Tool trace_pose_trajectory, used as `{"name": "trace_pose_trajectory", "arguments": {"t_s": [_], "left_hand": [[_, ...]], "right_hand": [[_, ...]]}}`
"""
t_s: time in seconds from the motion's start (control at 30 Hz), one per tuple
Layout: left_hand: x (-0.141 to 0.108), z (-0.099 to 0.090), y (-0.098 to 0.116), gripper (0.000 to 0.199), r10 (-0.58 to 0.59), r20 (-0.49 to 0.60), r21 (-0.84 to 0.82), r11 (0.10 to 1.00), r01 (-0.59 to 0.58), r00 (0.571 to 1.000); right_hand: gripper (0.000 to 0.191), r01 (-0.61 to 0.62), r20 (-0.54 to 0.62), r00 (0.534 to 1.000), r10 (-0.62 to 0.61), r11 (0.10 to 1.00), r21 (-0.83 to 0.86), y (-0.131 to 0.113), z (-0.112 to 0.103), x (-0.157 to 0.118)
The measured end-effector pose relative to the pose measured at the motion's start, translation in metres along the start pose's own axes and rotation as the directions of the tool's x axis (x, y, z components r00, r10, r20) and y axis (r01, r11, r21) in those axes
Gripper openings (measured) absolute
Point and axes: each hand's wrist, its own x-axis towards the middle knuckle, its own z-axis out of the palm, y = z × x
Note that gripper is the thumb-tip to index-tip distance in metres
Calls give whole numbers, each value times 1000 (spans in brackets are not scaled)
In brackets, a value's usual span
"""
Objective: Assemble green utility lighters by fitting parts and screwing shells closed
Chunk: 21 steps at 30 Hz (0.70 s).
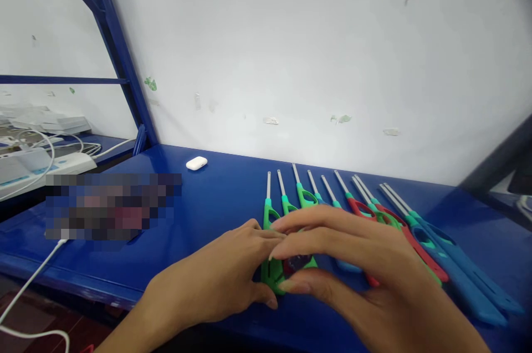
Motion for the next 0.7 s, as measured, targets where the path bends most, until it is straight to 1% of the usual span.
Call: {"name": "trace_pose_trajectory", "arguments": {"t_s": [0.07, 0.13, 0.23, 0.3, 0.4, 0.5, 0.53, 0.57, 0.7], "left_hand": [[0, 1, -1, 24, -5, -3, 7, 1000, 5, 1000], [0, 3, -3, 30, -25, -11, 20, 999, 26, 1000], [-1, 5, -5, 47, -60, -22, 32, 998, 61, 998], [-1, 6, -5, 52, -70, -23, 27, 997, 71, 997], [-1, 6, -4, 46, -67, -25, 14, 998, 68, 997], [-1, 4, -2, 27, -48, -18, 10, 999, 48, 999], [-1, 4, -2, 24, -44, -17, 12, 999, 44, 999], [-1, 4, -2, 25, -43, -17, 16, 999, 44, 999], [-1, 6, -4, 42, -54, -30, 26, 998, 55, 998]], "right_hand": [[16, -24, -18, 1000, 23, 997, -74, 2, -1, -1], [21, -29, -10, 1000, 29, 993, -116, 4, -2, -3], [40, -1, 22, 1000, 3, 996, -87, 6, -3, -5], [45, 11, 43, 999, -9, 999, -37, 5, -2, -6], [36, -15, 49, 999, 16, 1000, -6, 3, -1, -3], [25, -30, 44, 999, 31, 999, -32, 3, -2, -1], [24, -27, 42, 999, 29, 999, -39, 3, -3, -1], [26, -28, 38, 999, 29, 999, -41, 3, -4, -2], [43, -40, 40, 998, 40, 999, -15, 4, -3, -3]]}}
